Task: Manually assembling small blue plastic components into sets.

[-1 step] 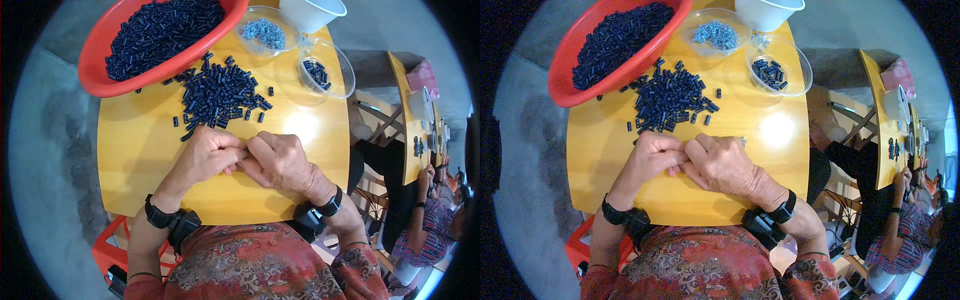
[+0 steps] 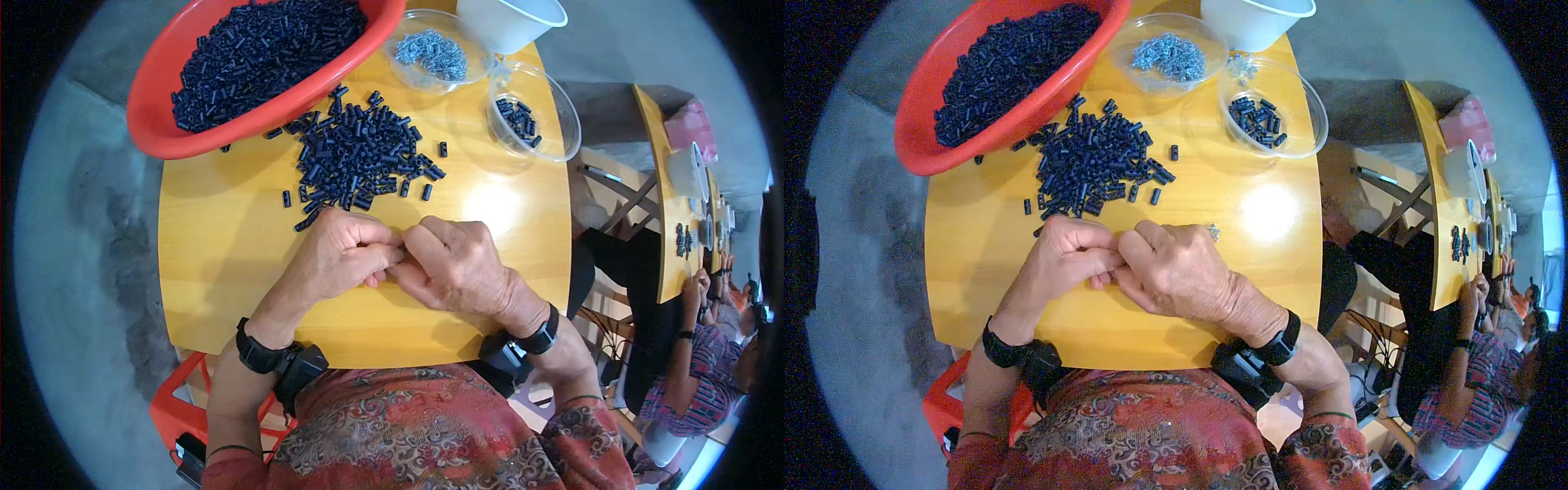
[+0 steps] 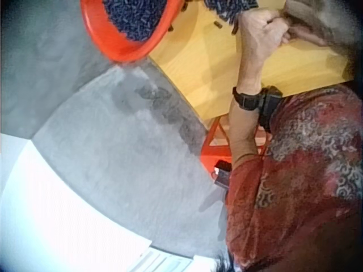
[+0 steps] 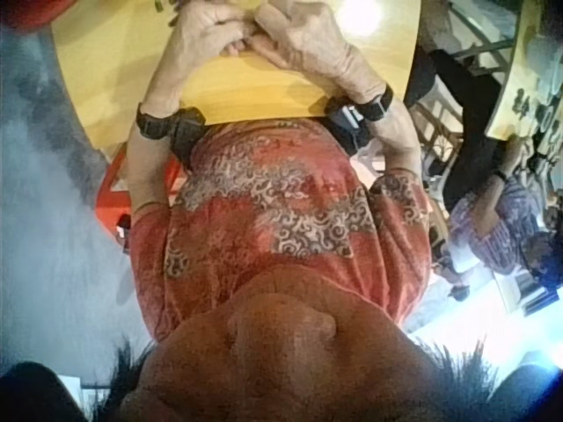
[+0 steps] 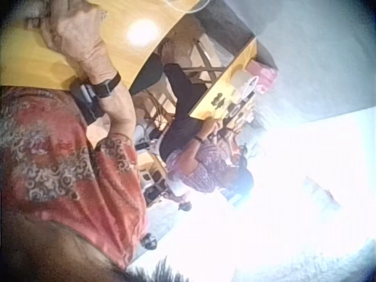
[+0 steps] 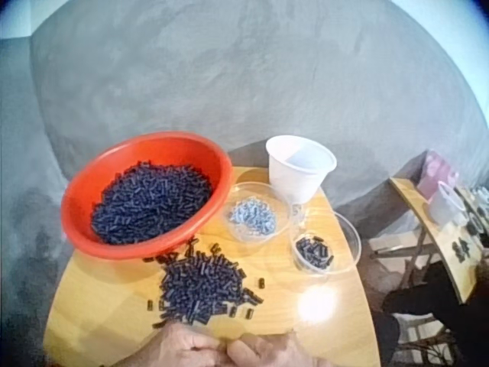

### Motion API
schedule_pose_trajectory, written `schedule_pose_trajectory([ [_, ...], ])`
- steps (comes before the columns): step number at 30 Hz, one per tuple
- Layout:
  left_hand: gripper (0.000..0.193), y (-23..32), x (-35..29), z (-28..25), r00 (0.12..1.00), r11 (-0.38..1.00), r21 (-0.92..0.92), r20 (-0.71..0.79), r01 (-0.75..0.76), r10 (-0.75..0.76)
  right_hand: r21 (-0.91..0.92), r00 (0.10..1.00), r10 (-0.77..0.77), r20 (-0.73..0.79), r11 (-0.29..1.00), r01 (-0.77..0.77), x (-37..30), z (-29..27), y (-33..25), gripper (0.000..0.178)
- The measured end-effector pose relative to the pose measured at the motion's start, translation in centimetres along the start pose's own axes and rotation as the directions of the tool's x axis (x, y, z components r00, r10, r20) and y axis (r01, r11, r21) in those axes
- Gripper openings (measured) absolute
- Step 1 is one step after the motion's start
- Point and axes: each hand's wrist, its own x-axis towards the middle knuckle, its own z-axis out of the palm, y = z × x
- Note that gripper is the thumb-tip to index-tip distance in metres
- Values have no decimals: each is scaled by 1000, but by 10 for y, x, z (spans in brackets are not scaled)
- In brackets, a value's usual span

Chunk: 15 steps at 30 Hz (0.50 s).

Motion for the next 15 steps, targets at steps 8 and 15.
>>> schedule_pose_trajectory([
  [8,8,3,-2,-6,994,999,-37,110,-8,12,-36,1000,-19,6,999,20,-2,2,-15,21],
  [15,8,2,-2,-7,994,999,-50,110,14,-8,-163,996,-79,28,983,82,-3,6,-19,25],
])
